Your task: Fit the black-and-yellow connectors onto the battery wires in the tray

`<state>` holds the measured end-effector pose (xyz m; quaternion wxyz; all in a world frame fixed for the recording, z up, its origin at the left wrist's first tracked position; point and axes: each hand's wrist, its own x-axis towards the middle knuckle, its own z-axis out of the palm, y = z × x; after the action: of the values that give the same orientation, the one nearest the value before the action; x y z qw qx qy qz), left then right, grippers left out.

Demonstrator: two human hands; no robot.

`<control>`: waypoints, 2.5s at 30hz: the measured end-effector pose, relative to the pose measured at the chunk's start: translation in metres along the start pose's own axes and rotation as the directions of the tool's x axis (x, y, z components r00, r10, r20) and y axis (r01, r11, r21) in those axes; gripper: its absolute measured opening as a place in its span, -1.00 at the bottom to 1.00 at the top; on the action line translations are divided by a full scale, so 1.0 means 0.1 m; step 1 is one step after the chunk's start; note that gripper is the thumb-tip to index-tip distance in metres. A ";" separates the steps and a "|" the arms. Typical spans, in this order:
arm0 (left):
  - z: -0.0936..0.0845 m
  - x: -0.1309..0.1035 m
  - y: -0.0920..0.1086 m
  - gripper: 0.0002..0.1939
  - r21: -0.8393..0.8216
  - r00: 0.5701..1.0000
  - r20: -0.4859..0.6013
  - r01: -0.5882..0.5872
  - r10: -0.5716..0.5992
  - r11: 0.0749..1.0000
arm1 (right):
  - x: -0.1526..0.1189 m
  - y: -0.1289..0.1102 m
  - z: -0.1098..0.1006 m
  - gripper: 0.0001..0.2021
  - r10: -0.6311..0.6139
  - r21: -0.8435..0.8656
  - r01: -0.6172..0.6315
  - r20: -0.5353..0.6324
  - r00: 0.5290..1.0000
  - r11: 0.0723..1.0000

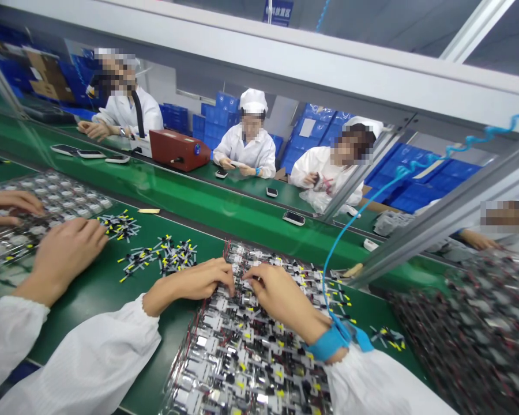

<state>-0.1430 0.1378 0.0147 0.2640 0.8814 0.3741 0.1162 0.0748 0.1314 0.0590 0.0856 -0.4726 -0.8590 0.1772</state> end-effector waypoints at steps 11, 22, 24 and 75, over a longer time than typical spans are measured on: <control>0.18 -0.04 0.01 -0.46 0.377 0.988 -0.090 -0.083 0.125 0.922 | 0.06 -0.03 0.07 -0.82 0.018 0.008 -0.018 -0.006 1.000 1.000; 0.02 -0.14 0.09 -0.79 0.191 0.985 -0.170 -0.008 0.041 0.981 | 0.10 -0.07 0.09 -0.76 0.012 0.088 -0.013 0.016 1.000 0.996; 0.02 -0.15 0.09 -0.86 0.198 0.982 -0.179 -0.029 0.066 0.980 | 0.12 -0.09 0.13 -0.76 0.020 0.108 -0.022 0.019 1.000 0.994; 0.14 0.01 -0.19 -0.73 0.097 0.979 -0.181 -0.073 0.090 0.993 | 0.17 0.01 0.42 -0.80 0.139 0.257 -0.141 0.026 0.990 0.956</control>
<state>-0.1484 0.1443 -0.0075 0.1832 0.8923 0.3654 0.1913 0.0535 0.1367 0.0190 0.1304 -0.5164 -0.7934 0.2946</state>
